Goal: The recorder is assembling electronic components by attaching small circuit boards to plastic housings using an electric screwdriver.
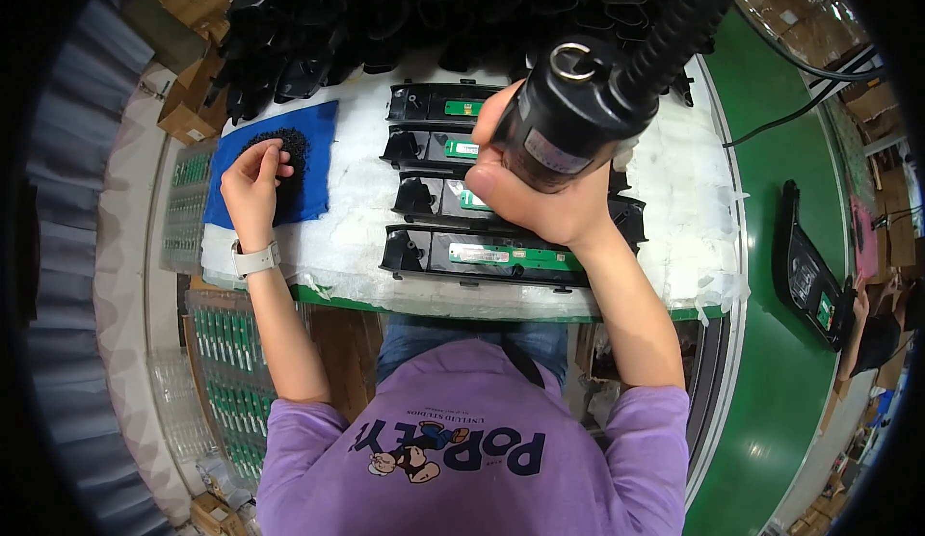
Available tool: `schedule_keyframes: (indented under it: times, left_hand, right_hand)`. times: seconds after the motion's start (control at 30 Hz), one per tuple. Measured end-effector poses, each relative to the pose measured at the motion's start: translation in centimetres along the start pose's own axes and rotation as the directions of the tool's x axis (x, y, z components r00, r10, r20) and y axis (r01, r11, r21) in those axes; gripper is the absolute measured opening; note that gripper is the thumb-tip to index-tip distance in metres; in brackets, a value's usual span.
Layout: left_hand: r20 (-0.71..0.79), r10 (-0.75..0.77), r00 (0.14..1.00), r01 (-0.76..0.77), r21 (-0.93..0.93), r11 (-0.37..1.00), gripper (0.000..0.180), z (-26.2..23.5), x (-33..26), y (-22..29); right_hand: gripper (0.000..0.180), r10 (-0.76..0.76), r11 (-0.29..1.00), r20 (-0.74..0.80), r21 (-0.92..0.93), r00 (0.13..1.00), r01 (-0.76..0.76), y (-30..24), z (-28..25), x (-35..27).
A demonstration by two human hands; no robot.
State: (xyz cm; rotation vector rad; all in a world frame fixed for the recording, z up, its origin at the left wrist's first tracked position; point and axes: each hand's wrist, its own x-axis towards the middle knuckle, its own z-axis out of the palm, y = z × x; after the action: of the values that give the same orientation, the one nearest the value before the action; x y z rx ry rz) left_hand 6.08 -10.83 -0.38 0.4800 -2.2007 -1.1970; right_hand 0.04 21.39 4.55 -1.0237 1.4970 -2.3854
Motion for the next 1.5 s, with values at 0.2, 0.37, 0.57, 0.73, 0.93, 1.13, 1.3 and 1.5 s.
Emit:
schedule_keyframes:
  times: [0.2, 0.37, 0.57, 0.73, 0.93, 1.13, 1.3, 1.5]
  left_hand:
    - [-0.04, 0.011, 0.999, -0.006, 0.117, 0.993, 0.017, 0.1, -0.1, 0.6]
    - [0.072, -0.045, 0.996, 0.049, -0.06, 0.997, 0.015, 0.2, -1.1, 1.2]
    - [0.389, -0.019, 0.921, 0.231, -0.504, 0.832, 0.014, 3.3, -5.4, 5.2]
    - [0.626, 0.043, 0.779, 0.452, -0.608, 0.653, 0.016, 4.5, -8.7, 7.7]
    - [0.677, 0.061, 0.733, 0.534, -0.63, 0.564, 0.013, 5.3, -9.7, 8.6]
    - [0.677, 0.075, 0.732, 0.523, -0.628, 0.576, 0.013, 5.4, -9.7, 8.2]
    - [0.636, 0.071, 0.768, 0.451, -0.616, 0.646, 0.014, 5.4, -9.7, 8.2]
    - [0.678, 0.032, 0.735, 0.587, -0.659, 0.47, 0.015, 5.4, -9.8, 7.5]
  right_hand:
    - [0.023, 0.036, 0.999, 0.074, 0.007, 0.997, -0.037, 0.2, 0.0, 0.2]
    - [0.023, -0.023, 0.998, 0.105, -0.047, 0.994, 0.028, 0.2, 0.3, 0.2]
    - [0.029, -0.079, 0.992, 0.001, 0.094, 0.997, 0.079, -1.1, 0.4, 0.5]
    - [0.039, -0.356, 0.878, 0.046, 0.359, 0.933, 0.317, -3.6, 1.8, 1.0]
    - [0.04, -0.394, 0.834, 0.007, 0.423, 0.919, 0.355, -4.0, 1.6, 1.0]
    - [0.039, -0.371, 0.848, 0.02, 0.415, 0.928, 0.33, -3.5, 1.5, 0.9]
    - [0.037, -0.338, 0.874, -0.015, 0.367, 0.941, 0.32, -2.9, 2.3, 0.6]
    - [0.037, -0.336, 0.852, -0.142, 0.376, 0.931, 0.365, -2.5, 3.2, 0.5]
